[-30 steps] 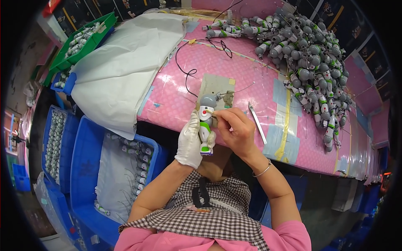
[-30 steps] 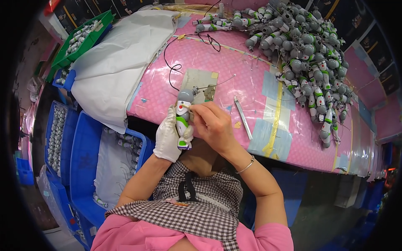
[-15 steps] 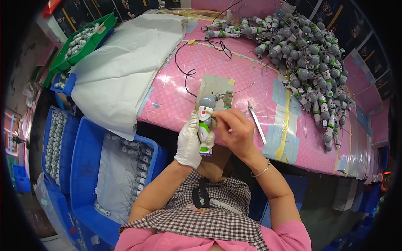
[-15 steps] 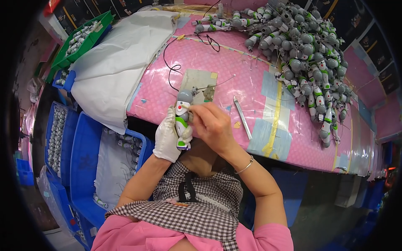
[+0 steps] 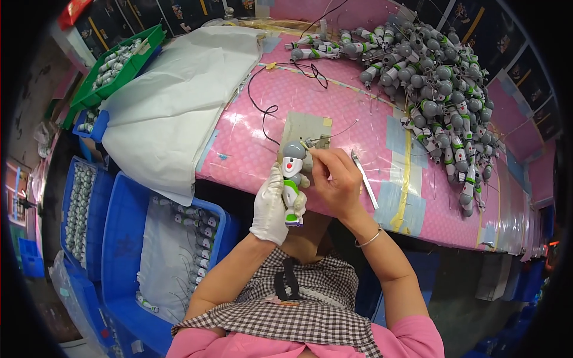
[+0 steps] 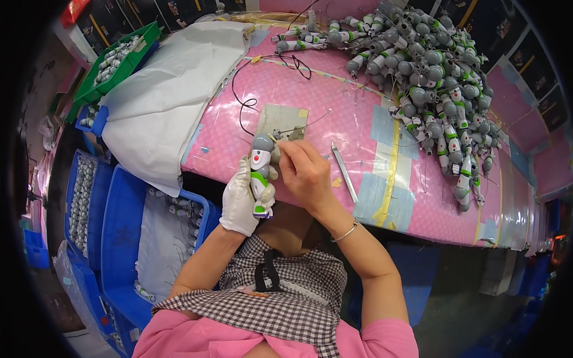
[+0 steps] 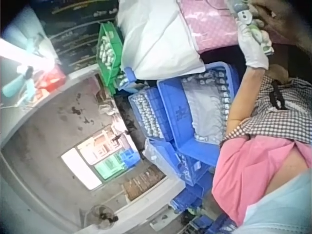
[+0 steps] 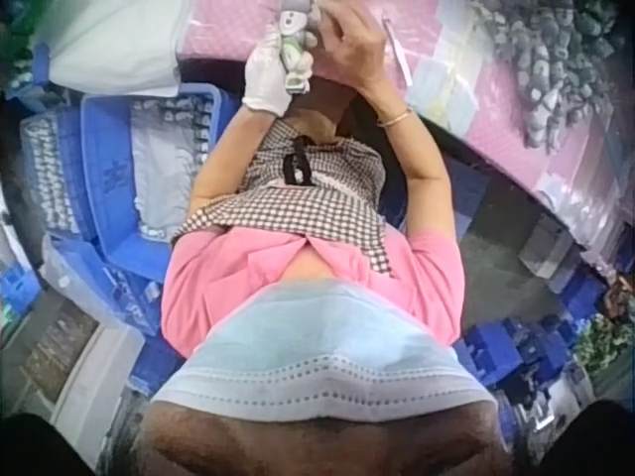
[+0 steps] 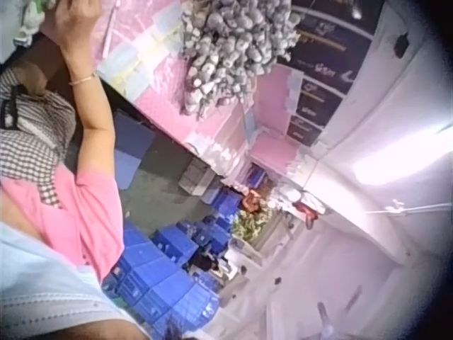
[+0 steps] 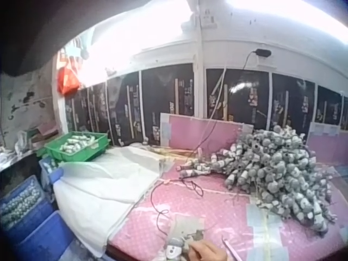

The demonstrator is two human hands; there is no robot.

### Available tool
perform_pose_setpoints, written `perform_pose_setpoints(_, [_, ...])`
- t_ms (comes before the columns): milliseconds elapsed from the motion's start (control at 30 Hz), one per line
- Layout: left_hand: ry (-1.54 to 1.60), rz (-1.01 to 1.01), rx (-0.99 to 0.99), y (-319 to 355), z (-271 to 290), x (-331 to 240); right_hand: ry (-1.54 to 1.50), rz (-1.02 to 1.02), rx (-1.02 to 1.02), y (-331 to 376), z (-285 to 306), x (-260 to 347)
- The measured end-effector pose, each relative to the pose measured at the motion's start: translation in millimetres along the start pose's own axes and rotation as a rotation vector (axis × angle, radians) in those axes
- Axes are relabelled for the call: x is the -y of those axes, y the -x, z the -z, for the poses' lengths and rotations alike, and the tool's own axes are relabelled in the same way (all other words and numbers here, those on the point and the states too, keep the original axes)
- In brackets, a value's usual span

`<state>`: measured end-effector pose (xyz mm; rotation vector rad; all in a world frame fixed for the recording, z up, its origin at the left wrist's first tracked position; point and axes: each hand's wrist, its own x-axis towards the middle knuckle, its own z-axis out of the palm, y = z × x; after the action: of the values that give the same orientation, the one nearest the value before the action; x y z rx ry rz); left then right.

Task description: Assemble plastic toy parts and organize them into storage crates.

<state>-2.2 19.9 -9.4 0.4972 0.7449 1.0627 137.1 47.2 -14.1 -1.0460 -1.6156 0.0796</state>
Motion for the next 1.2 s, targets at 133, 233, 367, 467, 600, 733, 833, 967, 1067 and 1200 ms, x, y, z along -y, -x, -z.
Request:
perform_pose_setpoints(133, [-0.013, 0.005, 0.011, -2.5, -5.9, 0.6, -0.021, 0.067, 0.027, 9.1, 10.1, 0.7])
perform_pose_setpoints(233, [-0.03, 0.041, 0.027, -4.7, -1.5, 2.5, 0.018, 0.058, -0.001, 6.5, 32.3, -5.1])
perform_pose_setpoints(367, [0.009, -0.026, -0.064, -1.7, 0.2, -9.3, 0.316, -0.203, -0.023, 1.5, 73.7, -45.6])
perform_pose_setpoints(467, [-0.065, -0.035, 0.152, -11.4, 14.0, -13.0, 0.744, -0.053, 0.118, 11.9, 111.0, -85.4])
perform_pose_setpoints(600, [-0.115, 0.109, 0.055, -2.7, -14.2, -11.5, 0.743, 0.037, 0.019, 13.7, 109.8, -64.3])
perform_pose_setpoints(733, [-0.104, 0.166, -0.027, -2.0, -14.0, 8.9, -0.503, -0.862, 0.06, 9.5, 84.2, -17.6])
perform_pose_setpoints(833, [-0.259, 0.119, -0.027, 9.7, -20.2, 15.9, -1.013, -1.017, -0.181, 3.0, 69.3, -9.2])
perform_pose_setpoints(967, [-0.469, 0.084, 0.08, 13.6, -6.1, 17.3, -1.113, -1.102, -0.192, -2.1, 73.5, -7.9])
perform_pose_setpoints(1067, [-0.446, 0.087, 0.118, 20.1, -2.5, 15.8, -1.004, -1.054, 0.072, 0.6, 74.2, -24.6])
perform_pose_setpoints(1200, [-0.568, 0.109, 0.157, 14.3, -3.4, 9.5, -0.314, -0.543, 0.288, -3.3, 47.6, -54.1])
